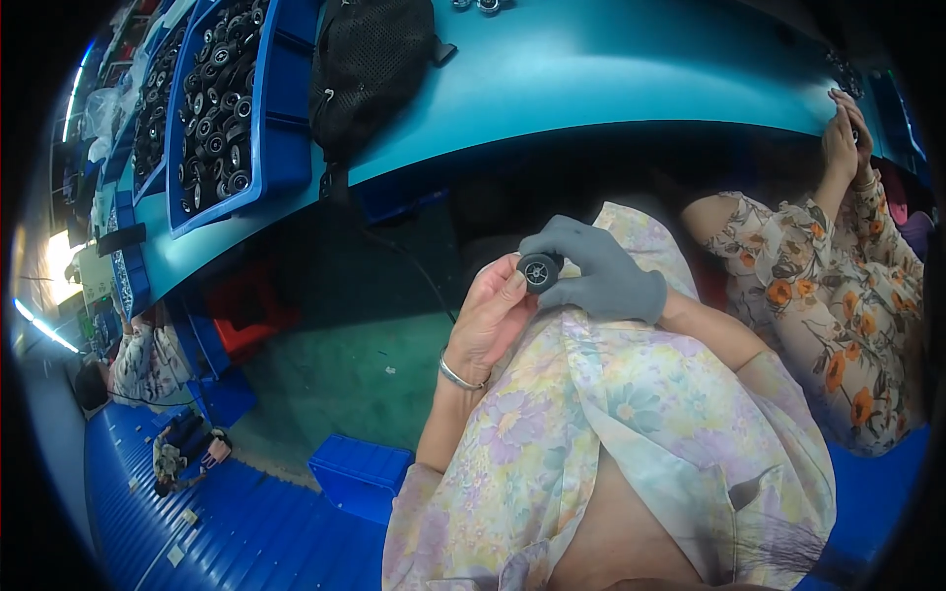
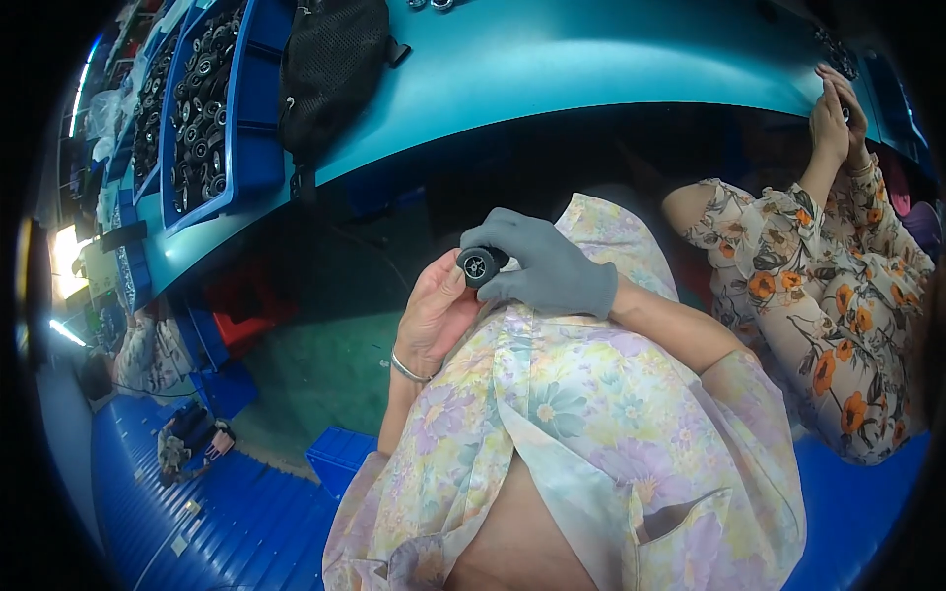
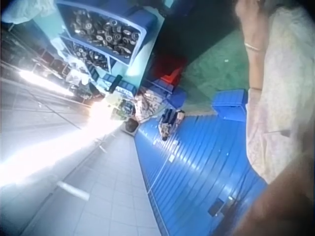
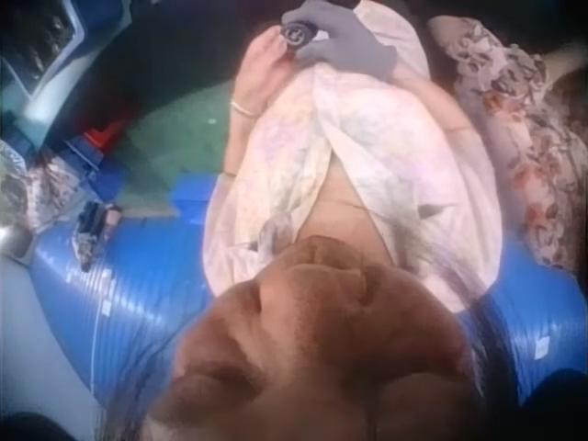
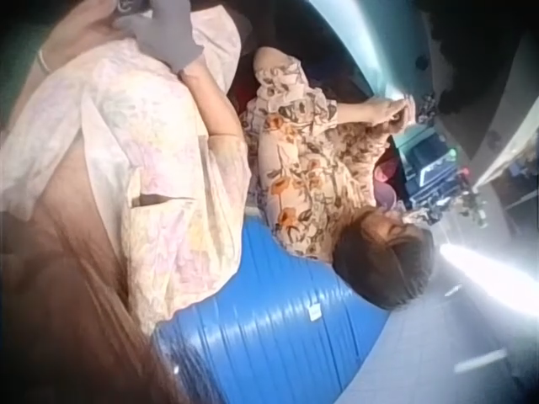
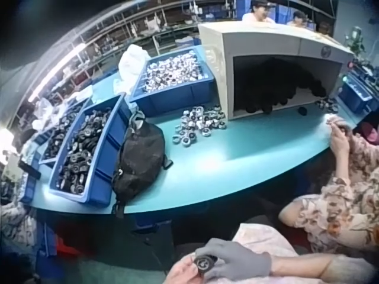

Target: Assembling small plastic and metal parts at a factory workstation.

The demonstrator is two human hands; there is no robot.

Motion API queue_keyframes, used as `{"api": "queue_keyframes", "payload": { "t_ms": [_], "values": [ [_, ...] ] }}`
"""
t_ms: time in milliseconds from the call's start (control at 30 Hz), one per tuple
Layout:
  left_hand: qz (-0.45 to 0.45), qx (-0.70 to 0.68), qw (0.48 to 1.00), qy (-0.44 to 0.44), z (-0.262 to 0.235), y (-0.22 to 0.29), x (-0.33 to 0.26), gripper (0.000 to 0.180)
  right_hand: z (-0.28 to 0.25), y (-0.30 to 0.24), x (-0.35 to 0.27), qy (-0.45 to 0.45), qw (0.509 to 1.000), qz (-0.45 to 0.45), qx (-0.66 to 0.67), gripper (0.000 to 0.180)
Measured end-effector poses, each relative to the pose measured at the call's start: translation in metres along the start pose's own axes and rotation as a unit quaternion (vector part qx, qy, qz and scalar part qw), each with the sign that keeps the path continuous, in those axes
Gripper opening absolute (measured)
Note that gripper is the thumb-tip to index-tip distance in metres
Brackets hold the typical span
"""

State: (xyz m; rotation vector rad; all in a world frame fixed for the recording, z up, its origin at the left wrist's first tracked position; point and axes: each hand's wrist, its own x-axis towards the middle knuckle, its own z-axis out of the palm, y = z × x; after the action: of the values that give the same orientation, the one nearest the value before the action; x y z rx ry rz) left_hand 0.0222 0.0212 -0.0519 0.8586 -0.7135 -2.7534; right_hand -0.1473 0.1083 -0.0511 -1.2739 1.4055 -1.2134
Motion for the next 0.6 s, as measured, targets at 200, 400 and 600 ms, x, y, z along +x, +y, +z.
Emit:
{"api": "queue_keyframes", "payload": {
  "t_ms": [200,400,600],
  "values": [
    [-0.013,-0.044,0.999,-0.007,0.007,0.002,0.000,0.022,0.004,0.002,-0.004,0.022,0.996,0.038,0.075,0.044],
    [0.086,0.002,0.996,-0.013,0.010,-0.001,0.000,0.030,0.006,0.002,-0.008,0.057,0.998,-0.011,-0.002,0.051],
    [0.303,0.610,0.717,0.150,0.036,0.008,0.003,0.056,0.003,0.011,-0.011,0.012,0.879,0.198,0.434,0.041]
  ]
}}
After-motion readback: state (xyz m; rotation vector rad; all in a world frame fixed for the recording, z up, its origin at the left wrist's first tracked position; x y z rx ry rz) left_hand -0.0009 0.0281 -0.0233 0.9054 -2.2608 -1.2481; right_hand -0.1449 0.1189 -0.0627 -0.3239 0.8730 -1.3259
